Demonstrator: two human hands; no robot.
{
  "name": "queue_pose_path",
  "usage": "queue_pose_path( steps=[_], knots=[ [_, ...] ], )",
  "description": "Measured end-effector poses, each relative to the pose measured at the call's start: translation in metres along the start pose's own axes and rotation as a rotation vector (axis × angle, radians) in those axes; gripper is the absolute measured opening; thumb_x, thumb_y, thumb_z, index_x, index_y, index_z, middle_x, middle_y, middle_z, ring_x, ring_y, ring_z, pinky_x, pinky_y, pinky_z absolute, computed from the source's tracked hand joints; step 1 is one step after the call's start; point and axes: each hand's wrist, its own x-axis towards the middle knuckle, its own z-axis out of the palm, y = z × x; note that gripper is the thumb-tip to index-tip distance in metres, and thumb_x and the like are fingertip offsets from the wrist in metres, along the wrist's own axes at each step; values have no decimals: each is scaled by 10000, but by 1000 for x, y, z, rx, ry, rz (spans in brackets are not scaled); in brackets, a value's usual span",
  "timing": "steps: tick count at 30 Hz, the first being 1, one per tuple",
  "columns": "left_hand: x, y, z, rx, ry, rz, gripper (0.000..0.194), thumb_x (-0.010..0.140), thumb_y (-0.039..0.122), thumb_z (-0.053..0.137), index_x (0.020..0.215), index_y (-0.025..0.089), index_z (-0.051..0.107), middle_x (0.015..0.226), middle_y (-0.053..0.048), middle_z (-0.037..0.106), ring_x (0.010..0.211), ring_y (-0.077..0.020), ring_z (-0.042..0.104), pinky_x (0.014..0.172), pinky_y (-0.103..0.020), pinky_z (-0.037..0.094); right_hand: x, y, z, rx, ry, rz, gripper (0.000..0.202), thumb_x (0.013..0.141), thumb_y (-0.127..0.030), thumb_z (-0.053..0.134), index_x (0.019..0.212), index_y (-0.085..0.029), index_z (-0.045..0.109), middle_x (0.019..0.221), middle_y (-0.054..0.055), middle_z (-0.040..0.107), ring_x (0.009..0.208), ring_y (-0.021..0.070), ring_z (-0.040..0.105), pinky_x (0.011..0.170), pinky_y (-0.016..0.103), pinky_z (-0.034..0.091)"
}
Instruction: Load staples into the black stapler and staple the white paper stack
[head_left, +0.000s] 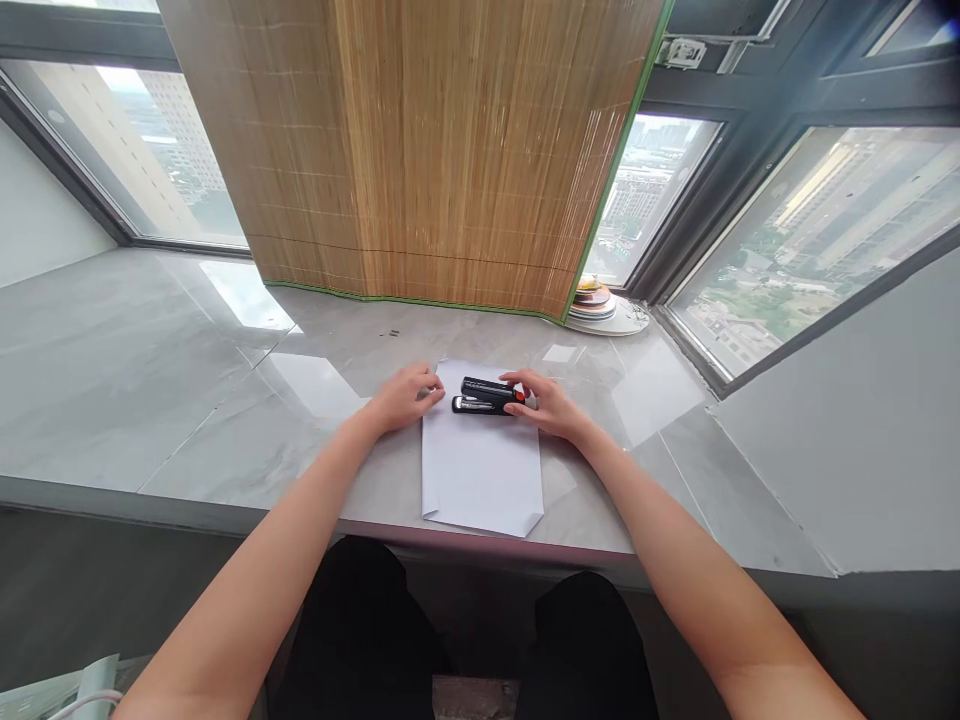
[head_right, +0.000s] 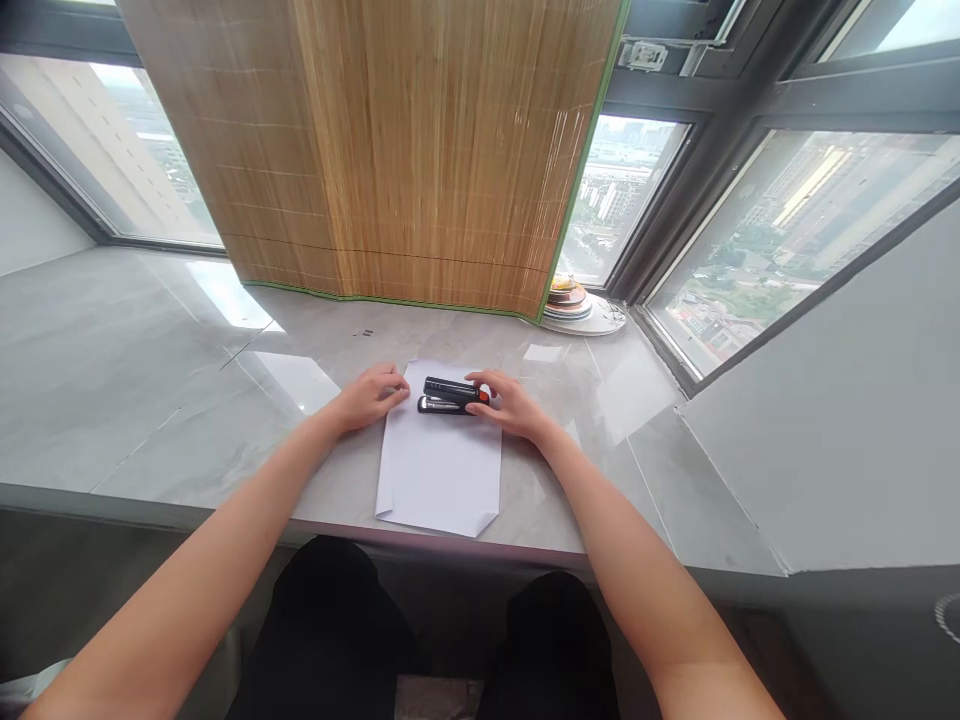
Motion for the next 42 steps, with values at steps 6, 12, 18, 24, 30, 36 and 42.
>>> queue_pose_path(
  steps=[6, 12, 18, 24, 30, 36, 42],
  knots=[
    [59, -1, 27, -672, 361, -164, 554, 946, 453, 638, 528, 224, 356, 544, 27, 285, 521, -125, 249, 550, -308, 257, -8, -5, -6, 49, 212, 46, 205, 956, -345, 601, 892, -225, 754, 699, 0, 669, 585, 144, 489, 603, 309, 410],
    [60, -11, 31, -916, 296, -192, 613, 891, 460, 738, 528, 223, 305, 533, 41, 230, 493, -90, 184, 494, -296, 155, -10, -4, -3, 106, 223, 50, 195, 852, -290, 604, 802, -221, 779, 746, 18, 759, 565, 138, 547, 548, 297, 393],
    [70, -21, 27, -1123, 487, -362, 414, 903, 381, 723, 615, 220, 472, 556, 50, 337, 473, -86, 331, 438, -247, 247, -9, 3, 3, 101, 254, 121, 176, 759, -282, 586, 646, -213, 702, 495, -51, 409, 508, 108, 322, 531, 290, 283],
    [72, -27, 22, -1269, 526, -425, 299, 890, 323, 683, 653, 213, 538, 579, 40, 379, 493, -85, 386, 454, -226, 327, -8, -5, 4, 77, 211, 86, 154, 855, -295, 607, 746, -227, 691, 581, -31, 499, 549, 131, 388, 568, 308, 346],
    [69, -24, 23, -1235, 486, -359, 335, 891, 394, 687, 637, 215, 562, 574, 19, 435, 489, -95, 423, 463, -253, 354, 2, -23, -6, 63, 252, 54, 238, 972, -475, 677, 1012, -245, 719, 931, 53, 667, 827, 206, 569, 799, 368, 511],
    [64, -15, 20, -1222, 417, -232, 233, 829, 370, 683, 677, 195, 707, 588, -4, 487, 520, -109, 453, 468, -264, 364, 35, -44, -18, 30, -215, 70, 467, 852, -510, 852, 1224, -256, 727, 1150, 80, 718, 1001, 248, 664, 812, 356, 541],
    [60, -7, 17, -1187, 349, -175, 207, 804, 323, 636, 742, 178, 770, 661, -40, 531, 592, -140, 504, 505, -269, 431, 40, -36, 1, 10, -226, -22, 374, 850, -303, 817, 1211, -251, 732, 1085, 54, 770, 958, 242, 698, 842, 350, 523]
  ],
)
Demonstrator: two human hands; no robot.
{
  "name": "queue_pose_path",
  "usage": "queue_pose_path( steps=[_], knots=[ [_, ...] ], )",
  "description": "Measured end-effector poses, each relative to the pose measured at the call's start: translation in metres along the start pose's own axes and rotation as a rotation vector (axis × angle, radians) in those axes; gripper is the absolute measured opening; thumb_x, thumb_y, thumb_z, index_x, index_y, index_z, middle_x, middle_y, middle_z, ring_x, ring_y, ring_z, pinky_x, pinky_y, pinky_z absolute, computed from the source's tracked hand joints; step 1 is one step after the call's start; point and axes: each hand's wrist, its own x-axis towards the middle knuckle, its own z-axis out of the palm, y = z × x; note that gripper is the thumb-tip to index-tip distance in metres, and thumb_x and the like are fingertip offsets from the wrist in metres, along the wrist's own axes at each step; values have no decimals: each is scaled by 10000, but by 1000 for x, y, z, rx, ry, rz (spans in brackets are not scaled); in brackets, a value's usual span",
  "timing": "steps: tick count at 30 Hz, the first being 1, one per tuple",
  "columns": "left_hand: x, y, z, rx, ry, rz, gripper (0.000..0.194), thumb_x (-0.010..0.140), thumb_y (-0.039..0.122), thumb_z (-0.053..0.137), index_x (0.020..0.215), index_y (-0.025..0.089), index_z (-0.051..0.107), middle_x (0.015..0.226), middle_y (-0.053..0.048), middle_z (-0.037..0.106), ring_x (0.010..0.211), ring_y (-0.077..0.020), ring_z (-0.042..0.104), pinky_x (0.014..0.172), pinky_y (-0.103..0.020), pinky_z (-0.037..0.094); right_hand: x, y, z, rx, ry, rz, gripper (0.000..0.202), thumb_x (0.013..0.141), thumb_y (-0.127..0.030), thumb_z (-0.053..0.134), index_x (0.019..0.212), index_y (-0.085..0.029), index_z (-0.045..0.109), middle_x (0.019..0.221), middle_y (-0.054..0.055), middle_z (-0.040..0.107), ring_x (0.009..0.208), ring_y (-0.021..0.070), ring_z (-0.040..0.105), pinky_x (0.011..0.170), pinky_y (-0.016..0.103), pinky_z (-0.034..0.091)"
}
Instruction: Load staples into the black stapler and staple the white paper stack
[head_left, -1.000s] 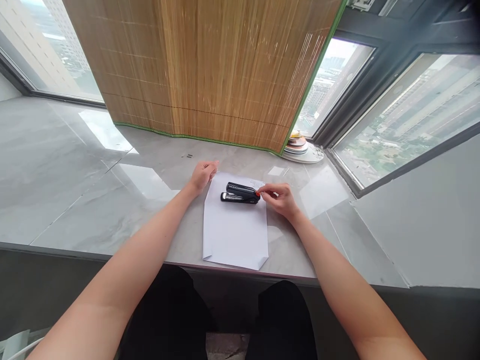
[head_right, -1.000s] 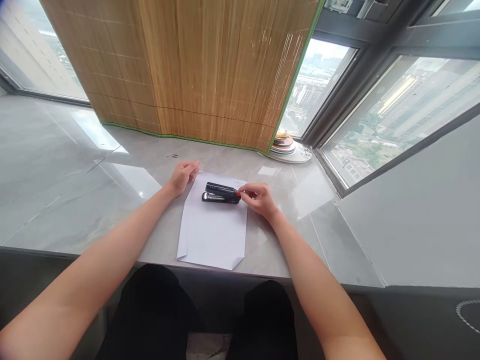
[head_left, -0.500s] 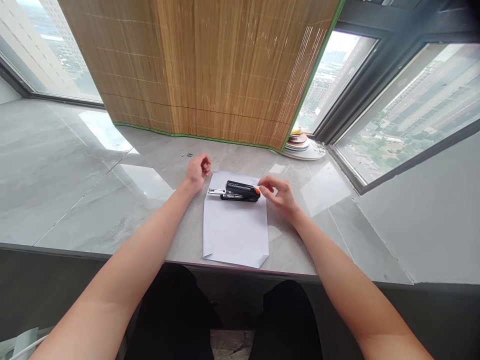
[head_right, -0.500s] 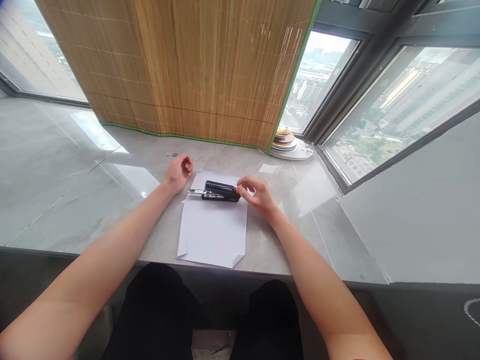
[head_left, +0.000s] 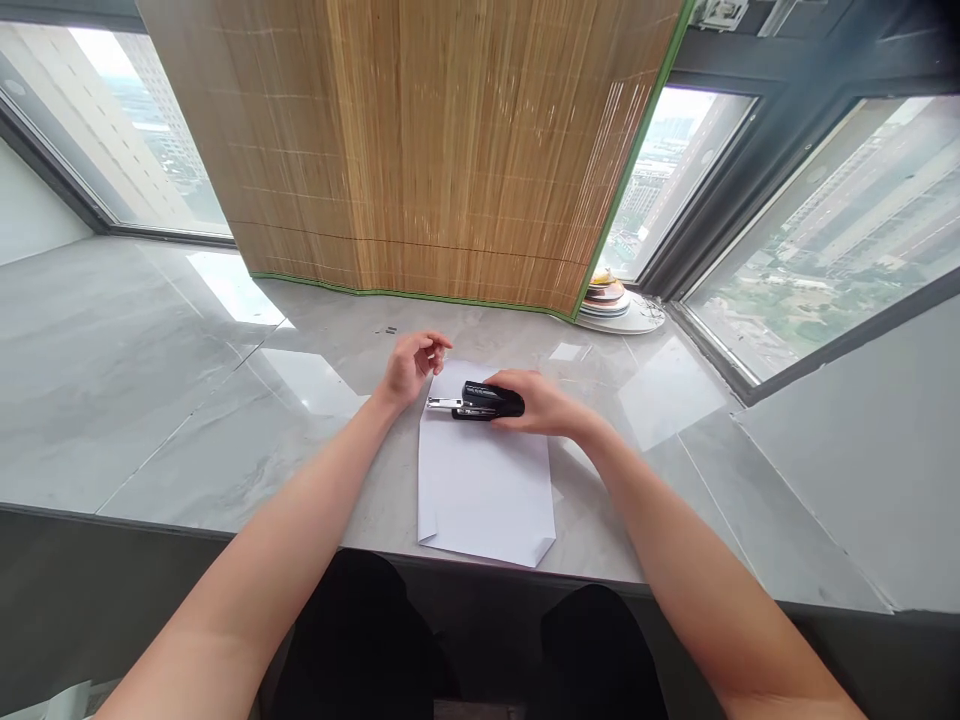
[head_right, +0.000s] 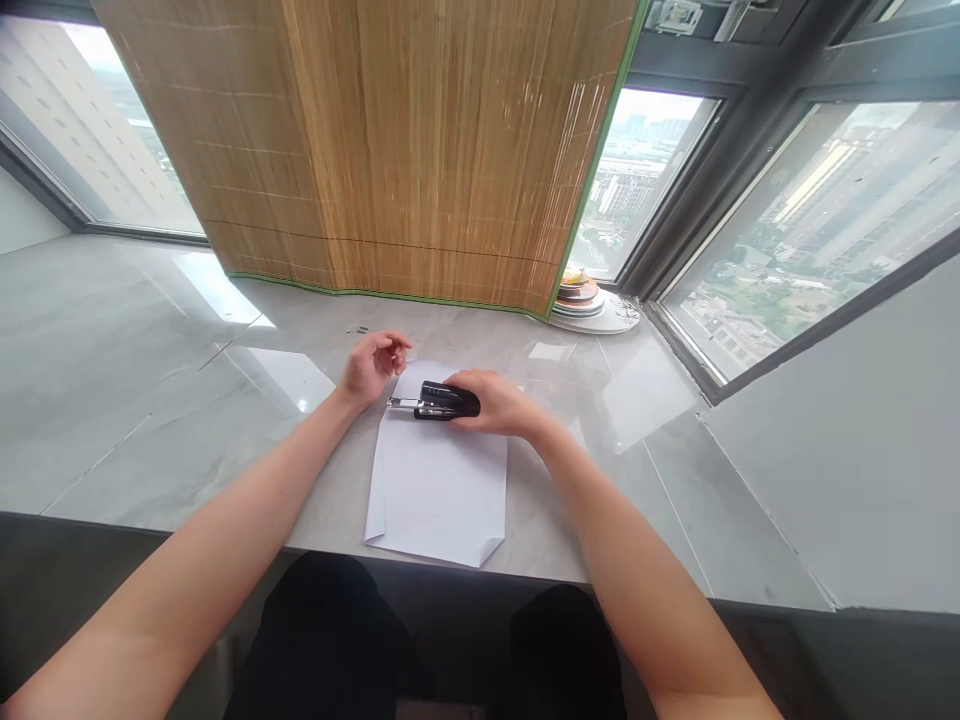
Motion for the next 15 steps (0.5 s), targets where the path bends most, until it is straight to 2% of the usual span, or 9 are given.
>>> queue_pose_path(
  steps=[5, 9, 12, 15],
  knots=[
    [-3, 1, 1, 59, 11, 28, 210, 800, 321, 647, 737, 174, 782, 696, -57, 568, 601, -143, 514, 526, -276, 443, -6, 11, 11, 0, 27, 47, 355, 847, -231, 773, 1198, -250, 729, 1020, 28, 784, 887, 212, 699, 800, 316, 491],
    [-3, 1, 0, 75, 19, 35, 253, 853, 358, 663, 727, 174, 783, 684, -58, 583, 582, -140, 517, 544, -288, 449, -7, 14, 14, -59, 78, 15, 293, 860, -235, 757, 1153, -245, 754, 978, 35, 781, 847, 211, 692, 779, 317, 479],
    [-2, 0, 0, 73, 33, 39, 308, 890, 409, 684, 726, 168, 784, 669, -53, 586, 569, -134, 520, 543, -286, 450, -7, 14, 16, -91, 189, -16, 269, 868, -239, 742, 1134, -245, 773, 979, 55, 777, 848, 223, 697, 793, 336, 504],
    [0, -3, 1, 41, 47, 4, 324, 913, 425, 695, 738, 166, 778, 678, -51, 626, 590, -129, 556, 571, -270, 481, -8, 12, 15, -150, 367, -36, 242, 899, -223, 705, 1126, -258, 780, 961, 58, 784, 882, 245, 702, 806, 360, 532]
  ],
)
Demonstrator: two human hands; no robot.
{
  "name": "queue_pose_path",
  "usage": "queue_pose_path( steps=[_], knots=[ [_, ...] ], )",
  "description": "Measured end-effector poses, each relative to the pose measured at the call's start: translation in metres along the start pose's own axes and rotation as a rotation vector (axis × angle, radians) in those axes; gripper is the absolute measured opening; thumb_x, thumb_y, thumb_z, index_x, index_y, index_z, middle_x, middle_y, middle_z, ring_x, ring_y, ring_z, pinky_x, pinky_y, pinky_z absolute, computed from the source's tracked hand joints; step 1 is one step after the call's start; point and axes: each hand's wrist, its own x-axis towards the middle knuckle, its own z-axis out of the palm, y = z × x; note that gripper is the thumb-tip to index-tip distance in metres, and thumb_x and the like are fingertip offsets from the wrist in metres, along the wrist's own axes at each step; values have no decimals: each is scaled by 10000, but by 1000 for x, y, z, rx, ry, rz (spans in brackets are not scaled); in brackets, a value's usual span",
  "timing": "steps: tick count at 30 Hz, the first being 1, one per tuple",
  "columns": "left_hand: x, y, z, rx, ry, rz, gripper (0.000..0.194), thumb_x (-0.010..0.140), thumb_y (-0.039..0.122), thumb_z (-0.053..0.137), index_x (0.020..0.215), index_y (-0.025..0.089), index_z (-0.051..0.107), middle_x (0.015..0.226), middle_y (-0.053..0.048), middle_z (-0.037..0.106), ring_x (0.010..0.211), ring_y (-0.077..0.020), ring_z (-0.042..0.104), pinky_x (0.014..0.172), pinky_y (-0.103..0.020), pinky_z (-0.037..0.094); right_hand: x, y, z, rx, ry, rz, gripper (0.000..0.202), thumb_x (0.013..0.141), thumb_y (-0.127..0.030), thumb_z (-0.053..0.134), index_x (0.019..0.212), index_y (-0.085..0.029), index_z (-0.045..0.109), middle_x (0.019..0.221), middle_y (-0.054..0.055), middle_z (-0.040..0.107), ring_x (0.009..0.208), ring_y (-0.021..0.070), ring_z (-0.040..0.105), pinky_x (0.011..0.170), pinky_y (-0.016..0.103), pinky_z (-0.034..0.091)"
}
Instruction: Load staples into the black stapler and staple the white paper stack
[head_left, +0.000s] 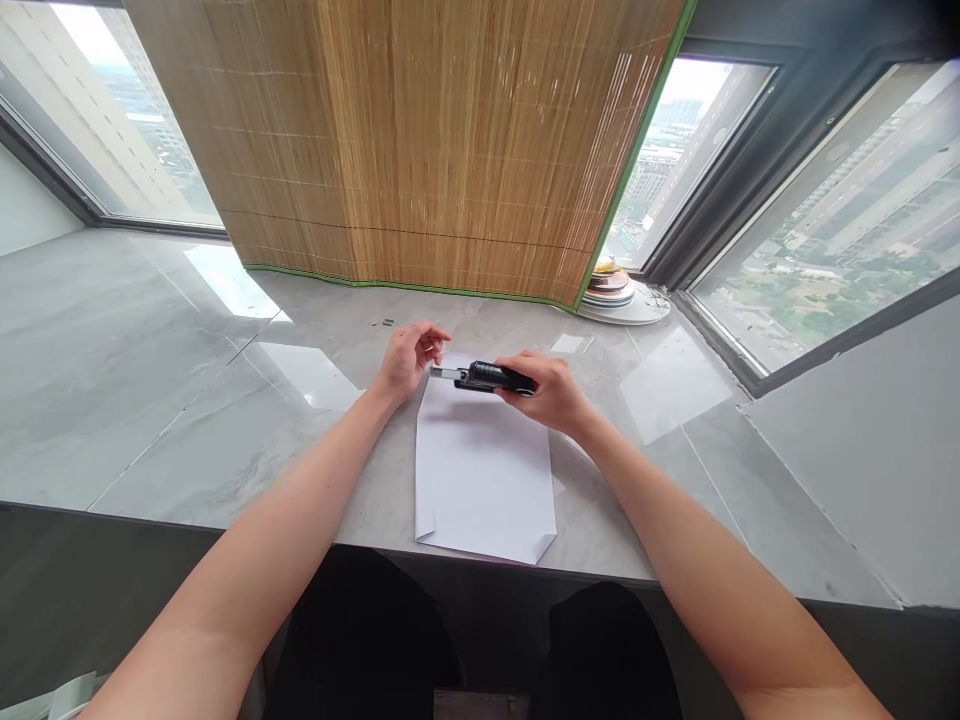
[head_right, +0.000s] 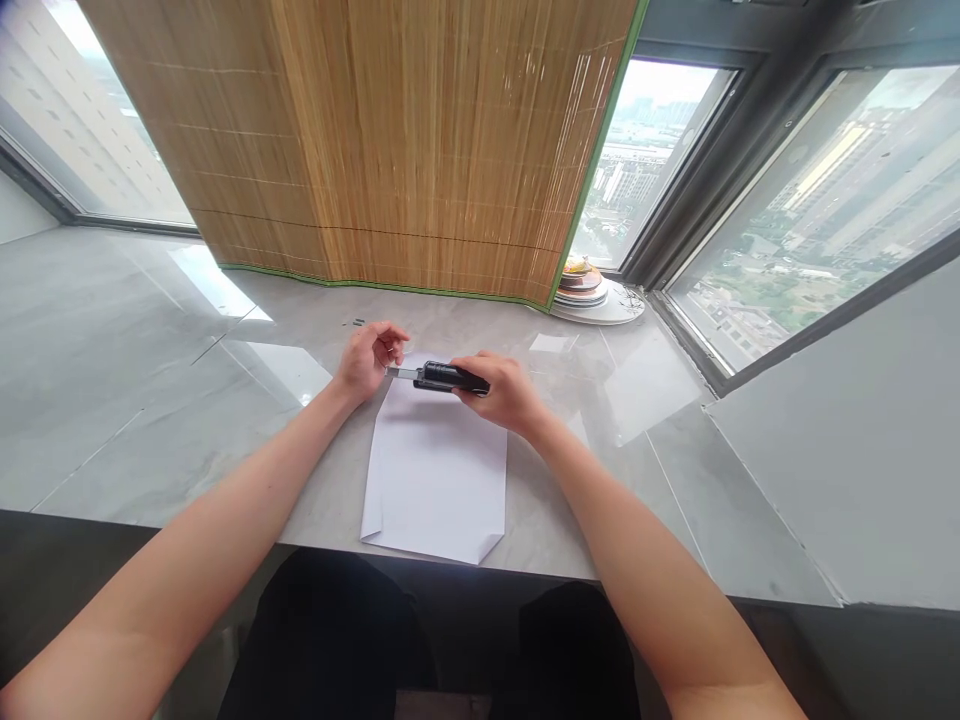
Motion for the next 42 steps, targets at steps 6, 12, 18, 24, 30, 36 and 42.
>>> queue_pose_path(
  steps=[6, 12, 18, 24, 30, 36, 42],
  knots=[
    [2, -4, 9, -108, 15, -235, 270, 978, 375, 655, 905, 149, 784, 1009, -132, 814, 856, -201, 749, 815, -339, 623, 1, 0, -7, -194, 258, -110, 304, 982, -151, 603, 1175, -291, 792, 1086, 63, 814, 1029, 296, 713, 920, 461, 577],
    [-2, 3, 11, -344, -374, -528, 782, 1121, 620, 239, 1267, 47, 751, 1255, -245, 780, 1249, -321, 736, 1134, -457, 545, 5, 7, -10, -415, 301, -306, 295, 1051, -192, 613, 1244, -344, 777, 1165, 19, 821, 1100, 256, 715, 1015, 471, 581],
    [-1, 3, 7, -411, -404, -617, 838, 1135, 619, 162, 1288, 10, 717, 1155, -242, 806, 1113, -289, 792, 1093, -392, 574, 6, 10, -12, -548, 313, -439, 281, 1036, -206, 703, 1240, -385, 772, 1152, -27, 819, 1075, 216, 711, 1081, 454, 544],
    [-2, 2, 10, -383, -283, -646, 633, 1152, 504, 312, 1295, 37, 716, 1077, -204, 817, 1004, -245, 807, 947, -323, 642, 5, 10, -9, -501, 336, -341, 261, 1031, -262, 715, 1243, -400, 776, 1138, -7, 815, 1087, 243, 701, 1089, 487, 523],
    [-2, 7, 10, -380, -105, -628, 445, 1130, 425, 454, 1045, 94, 740, 856, -114, 753, 560, -98, 651, 508, -182, 542, 8, 5, -13, -262, 506, -97, 177, 977, -257, 697, 1107, -293, 811, 1013, 61, 796, 948, 272, 682, 874, 459, 578],
    [-1, 9, 5, -464, -58, -442, 389, 1075, 377, 499, 765, 173, 617, 579, 53, 392, 368, -54, 273, 339, -192, 255, 5, -3, -15, 343, 75, -55, 243, 844, -382, 848, 1014, -214, 802, 904, 46, 744, 784, 200, 659, 670, 324, 508],
    [-4, 7, 15, -427, -195, -368, 146, 899, 76, 572, 904, 151, 697, 846, -54, 627, 682, -106, 594, 605, -212, 516, 4, -4, 1, 436, -223, -69, 238, 856, -377, 832, 1025, -214, 801, 914, 44, 759, 798, 190, 659, 709, 314, 491]
  ],
)
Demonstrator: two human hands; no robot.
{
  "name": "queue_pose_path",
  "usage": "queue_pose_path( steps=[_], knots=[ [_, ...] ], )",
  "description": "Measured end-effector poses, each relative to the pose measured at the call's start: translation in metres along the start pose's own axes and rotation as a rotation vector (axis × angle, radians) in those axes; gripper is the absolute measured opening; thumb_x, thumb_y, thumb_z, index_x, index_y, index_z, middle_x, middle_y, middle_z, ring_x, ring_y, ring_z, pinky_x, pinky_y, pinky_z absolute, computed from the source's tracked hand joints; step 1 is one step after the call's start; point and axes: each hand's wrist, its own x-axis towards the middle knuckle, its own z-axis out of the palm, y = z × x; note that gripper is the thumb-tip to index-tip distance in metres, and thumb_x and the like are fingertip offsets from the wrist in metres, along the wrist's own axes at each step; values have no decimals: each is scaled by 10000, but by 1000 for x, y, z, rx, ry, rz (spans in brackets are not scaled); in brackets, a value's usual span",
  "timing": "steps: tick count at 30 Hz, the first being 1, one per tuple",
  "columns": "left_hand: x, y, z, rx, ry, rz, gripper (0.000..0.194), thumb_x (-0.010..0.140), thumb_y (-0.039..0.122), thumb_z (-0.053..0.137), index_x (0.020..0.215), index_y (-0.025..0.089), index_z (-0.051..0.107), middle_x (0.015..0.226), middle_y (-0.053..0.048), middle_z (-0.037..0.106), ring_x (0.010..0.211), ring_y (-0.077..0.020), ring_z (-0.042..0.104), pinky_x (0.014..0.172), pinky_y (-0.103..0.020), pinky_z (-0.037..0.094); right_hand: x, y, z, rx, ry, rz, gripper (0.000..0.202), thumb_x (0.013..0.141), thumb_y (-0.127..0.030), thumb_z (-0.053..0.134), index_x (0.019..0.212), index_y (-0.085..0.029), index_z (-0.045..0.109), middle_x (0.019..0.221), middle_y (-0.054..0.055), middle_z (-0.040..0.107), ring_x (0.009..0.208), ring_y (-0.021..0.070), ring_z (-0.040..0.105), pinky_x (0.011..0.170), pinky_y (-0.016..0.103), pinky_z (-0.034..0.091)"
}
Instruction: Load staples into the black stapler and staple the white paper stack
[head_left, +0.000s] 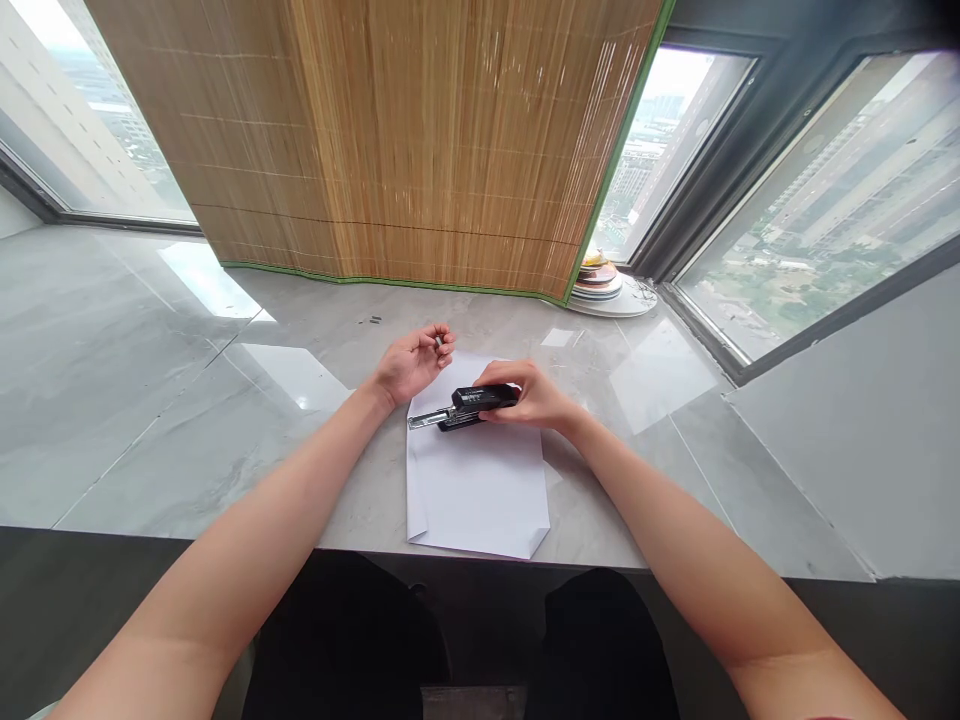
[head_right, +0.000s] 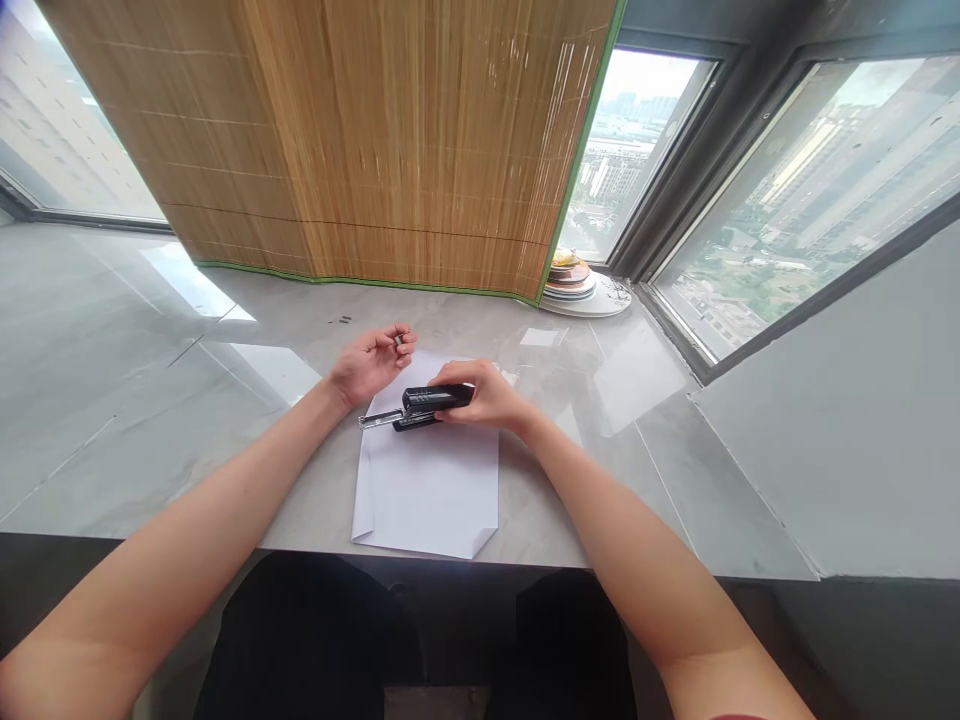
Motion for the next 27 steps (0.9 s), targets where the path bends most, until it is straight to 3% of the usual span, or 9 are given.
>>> queue_pose_path(
  steps=[2, 5, 7, 10, 14, 19, 23, 27],
  knots=[
    [1, -4, 1, 100, -19, 61, 160, 882, 32, 625, 936, 153, 715, 893, -54, 670, 729, -105, 624, 665, -216, 536, 1, 2, 1, -33, -39, -4, 234, 856, -366, 831, 1038, -223, 798, 918, 39, 760, 813, 197, 661, 753, 332, 505],
    [2, -9, -1, 254, -74, 125, 208, 883, 140, 807, 1080, 151, 741, 1036, -82, 753, 888, -149, 724, 874, -294, 593, 1, 2, 0, -58, -70, 1, 295, 875, -408, 835, 1120, -250, 787, 1026, 49, 771, 946, 231, 680, 873, 376, 532],
    [1, -12, -2, 339, -120, 140, 428, 842, 258, 913, 1212, 156, 723, 1145, -123, 786, 1023, -220, 767, 1022, -397, 583, 1, 2, -2, -44, -19, 22, 313, 938, -461, 781, 1189, -273, 770, 1163, 65, 753, 1071, 250, 672, 939, 401, 539],
    [1, -13, -5, 409, -138, 180, 670, 790, 377, 974, 1347, 170, 664, 1209, -166, 801, 1114, -285, 777, 1112, -492, 547, 2, 1, -2, -70, 146, 10, 279, 1025, -473, 676, 1218, -288, 751, 1248, 80, 697, 1149, 257, 649, 990, 427, 535],
    [0, -14, -7, 454, -133, 197, 726, 761, 376, 994, 1369, 190, 645, 1272, -169, 781, 1057, -268, 796, 1086, -485, 574, 2, -1, 0, -254, 247, -86, 240, 1016, -443, 699, 1191, -281, 729, 1367, 94, 661, 1279, 300, 585, 1144, 513, 451],
    [-3, -13, 0, 424, -133, 198, 678, 724, 357, 1011, 1295, 215, 674, 1371, -135, 712, 1038, -230, 789, 1025, -400, 607, 2, -2, 2, -390, 154, -130, 185, 1050, -358, 643, 1207, -298, 721, 1592, 53, 587, 1417, 318, 492, 1228, 564, 368],
    [-4, -11, 4, 381, -112, 208, 641, 712, 329, 1017, 1253, 217, 693, 1302, -104, 720, 1075, -204, 755, 1008, -334, 591, 3, -2, 3, -426, 104, -107, 318, 1060, -386, 634, 1365, -343, 713, 1608, 42, 577, 1451, 315, 468, 1252, 570, 363],
    [-6, -10, 6, 392, -117, 210, 607, 730, 339, 1004, 1236, 221, 691, 1229, -83, 731, 1058, -185, 734, 975, -303, 581, 4, -5, 4, -368, 132, -63, 332, 1071, -438, 610, 1361, -349, 744, 1556, 46, 617, 1425, 301, 497, 1236, 549, 406]
  ],
)
